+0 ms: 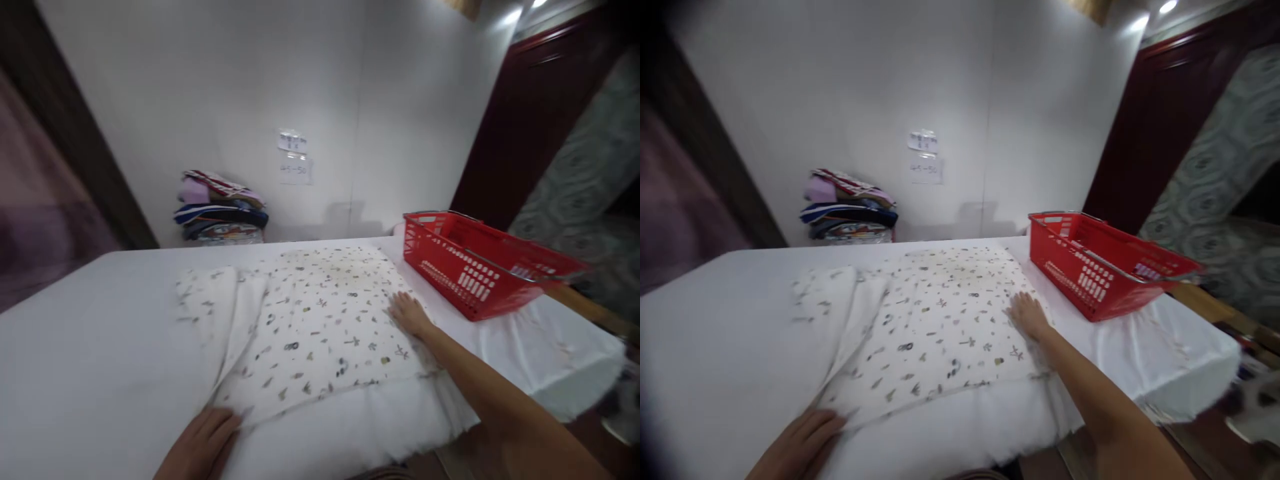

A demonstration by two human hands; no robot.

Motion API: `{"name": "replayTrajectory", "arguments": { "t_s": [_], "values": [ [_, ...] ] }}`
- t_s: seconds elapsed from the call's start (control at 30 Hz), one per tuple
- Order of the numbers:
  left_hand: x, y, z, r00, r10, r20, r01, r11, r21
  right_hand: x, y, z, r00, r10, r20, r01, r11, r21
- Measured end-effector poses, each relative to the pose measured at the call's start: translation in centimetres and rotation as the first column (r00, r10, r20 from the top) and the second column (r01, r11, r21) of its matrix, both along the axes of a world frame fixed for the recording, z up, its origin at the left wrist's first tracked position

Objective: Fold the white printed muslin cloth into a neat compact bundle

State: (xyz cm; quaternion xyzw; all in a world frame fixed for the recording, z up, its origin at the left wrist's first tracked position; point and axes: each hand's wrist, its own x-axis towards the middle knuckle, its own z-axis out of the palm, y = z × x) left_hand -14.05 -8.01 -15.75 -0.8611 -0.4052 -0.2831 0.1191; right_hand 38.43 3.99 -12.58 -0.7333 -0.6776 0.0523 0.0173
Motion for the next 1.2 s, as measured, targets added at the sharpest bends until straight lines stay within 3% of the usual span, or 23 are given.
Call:
{"name": "replayTrajectory", "arguments": {
  "t_s": [0.07,0.17,0.27,0.33,0.4,0.43,0.53,0.57,0.6,0.7,0.83,0.93,1.03,1.1,1.2],
  "values": [
    [1.2,-0.8,1.8,0.999,-0.011,-0.052,0.008,0.998,-0.055,-0.4,-0.8,-0.7,0.997,0.079,0.016,-0.080,0.995,0.063],
    [2.6,-1.4,3.8,0.998,0.005,-0.061,-0.013,0.992,-0.123,-0.8,-1.8,-1.9,0.987,0.162,-0.020,-0.162,0.987,0.010],
    [3.2,-1.8,4.3,0.995,0.021,-0.097,-0.037,0.985,-0.171,-2.9,-2.8,-1.8,0.987,0.158,-0.019,-0.158,0.987,0.028],
    [3.4,-1.9,4.3,0.992,0.022,-0.123,-0.045,0.981,-0.188,-6.3,-3.9,-0.7,0.968,0.243,-0.068,-0.237,0.968,0.085],
    [3.5,-2.0,4.1,0.990,0.021,-0.137,-0.048,0.980,-0.195,-11.2,-5.6,1.0,0.875,0.433,-0.219,-0.414,0.901,0.125],
    [3.6,-1.9,4.1,0.990,0.022,-0.141,-0.050,0.980,-0.194,-14.1,-6.6,1.8,0.787,0.535,-0.307,-0.517,0.844,0.144],
    [3.9,-1.7,4.1,0.989,0.044,-0.140,-0.070,0.979,-0.189,-22.3,-9.4,4.0,0.492,0.764,-0.419,-0.733,0.622,0.274],
    [4.0,-1.6,4.2,0.990,0.056,-0.133,-0.080,0.979,-0.187,-24.5,-10.1,4.4,0.437,0.801,-0.410,-0.766,0.570,0.298],
    [4.1,-1.6,4.2,0.990,0.070,-0.121,-0.092,0.978,-0.189,-26.5,-10.5,4.7,0.432,0.813,-0.390,-0.777,0.555,0.297],
    [4.3,-1.8,4.4,0.990,0.114,-0.077,-0.128,0.970,-0.206,-30.2,-10.8,4.2,0.523,0.793,-0.312,-0.772,0.596,0.222],
    [3.9,-2.1,4.6,0.996,0.094,-0.012,-0.094,0.961,-0.260,-31.7,-10.2,1.8,0.594,0.750,-0.291,-0.741,0.650,0.165],
    [2.6,-1.1,5.1,0.990,0.090,0.108,-0.056,0.957,-0.284,-31.8,-10.1,0.6,0.579,0.759,-0.297,-0.756,0.636,0.152],
    [0.6,1.9,6.0,0.924,0.262,0.278,-0.163,0.928,-0.334,-31.8,-10.5,0.7,0.548,0.789,-0.277,-0.788,0.598,0.145],
    [-0.7,4.9,6.4,0.811,0.451,0.372,-0.263,0.850,-0.457,-31.7,-10.5,1.3,0.530,0.792,-0.304,-0.803,0.584,0.120],
    [-2.2,9.8,6.7,0.573,0.712,0.406,-0.317,0.649,-0.692,-31.4,-9.2,2.2,0.499,0.696,-0.516,-0.795,0.605,0.048]
  ]
}}
